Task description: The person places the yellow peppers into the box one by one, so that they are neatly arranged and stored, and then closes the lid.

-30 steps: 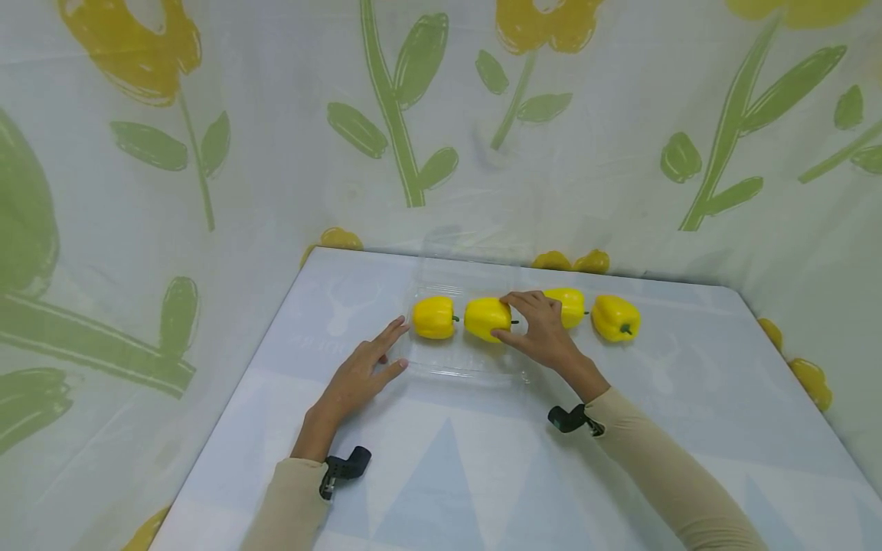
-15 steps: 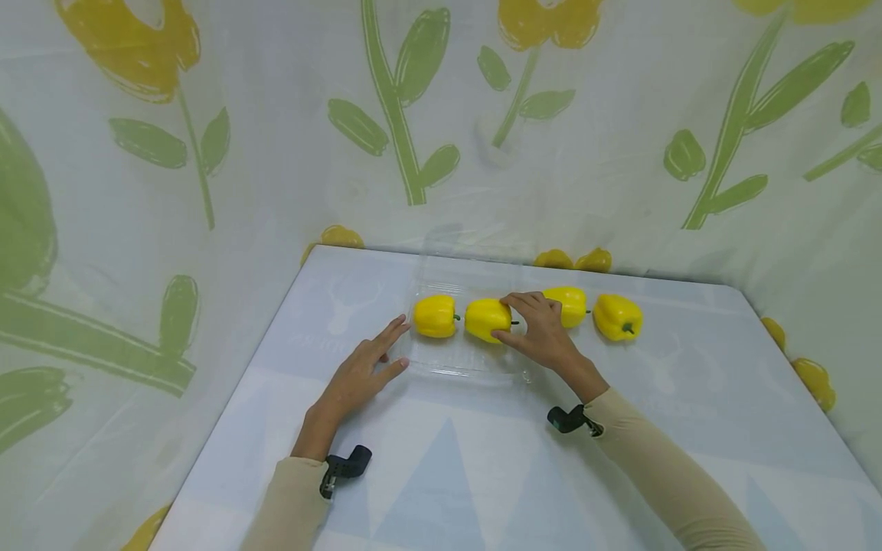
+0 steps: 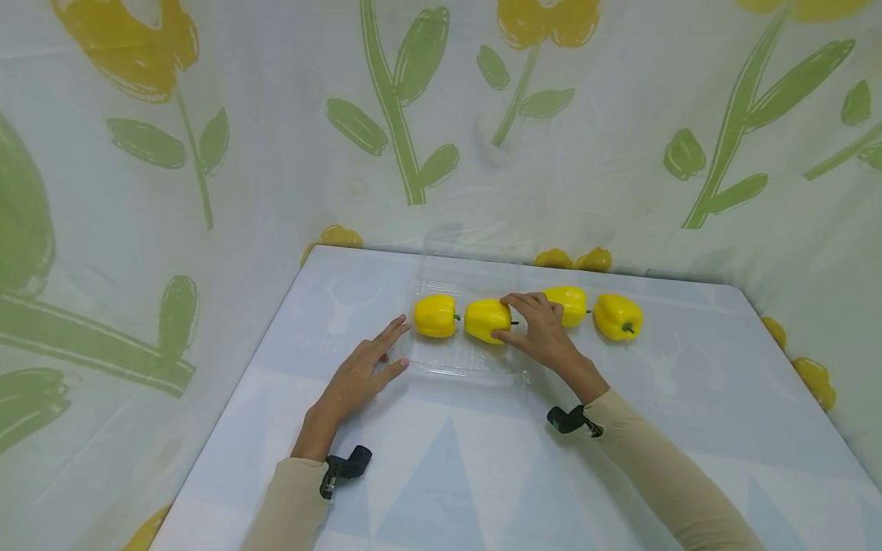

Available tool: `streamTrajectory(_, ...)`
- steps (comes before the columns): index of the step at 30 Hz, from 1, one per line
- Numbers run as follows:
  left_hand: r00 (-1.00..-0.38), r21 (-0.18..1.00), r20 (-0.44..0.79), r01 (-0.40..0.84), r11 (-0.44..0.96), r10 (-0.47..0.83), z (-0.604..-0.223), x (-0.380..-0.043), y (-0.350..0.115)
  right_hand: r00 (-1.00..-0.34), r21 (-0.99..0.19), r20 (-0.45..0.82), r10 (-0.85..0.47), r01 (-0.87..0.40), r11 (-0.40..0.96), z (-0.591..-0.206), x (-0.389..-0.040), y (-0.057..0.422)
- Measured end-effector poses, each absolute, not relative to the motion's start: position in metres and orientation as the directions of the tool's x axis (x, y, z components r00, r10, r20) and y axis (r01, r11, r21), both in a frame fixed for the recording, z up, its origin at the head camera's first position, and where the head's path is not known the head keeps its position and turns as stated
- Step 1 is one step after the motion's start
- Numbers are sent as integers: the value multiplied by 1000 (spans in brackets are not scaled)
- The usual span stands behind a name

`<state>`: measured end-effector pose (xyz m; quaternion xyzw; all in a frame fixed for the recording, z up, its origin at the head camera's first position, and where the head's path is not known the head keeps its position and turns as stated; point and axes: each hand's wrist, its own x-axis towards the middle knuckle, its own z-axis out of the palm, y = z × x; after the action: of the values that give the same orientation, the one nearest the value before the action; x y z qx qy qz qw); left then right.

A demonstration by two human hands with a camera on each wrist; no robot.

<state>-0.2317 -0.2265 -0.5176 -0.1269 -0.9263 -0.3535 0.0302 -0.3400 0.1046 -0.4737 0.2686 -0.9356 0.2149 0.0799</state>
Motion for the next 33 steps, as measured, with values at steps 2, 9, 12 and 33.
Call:
streamTrajectory(2,-966,646,145,256,719,214,-517,-232,-227,-849,-368,252,-464,-528,766,-474,-340,105)
streamTrajectory(9,-967,647,138,251,720,213,-517,-231,-227,-850,-402,269,-453,-527,749,-466,-336,114)
streamTrajectory(12,-968,641,131,247,727,213,-518,-231,-228,-846,-414,288,-448,-532,739,-462,-335,119)
streamTrajectory(33,-964,638,144,263,724,224,-517,-230,-225,-886,-393,340,-317,-440,807,-455,-338,178)
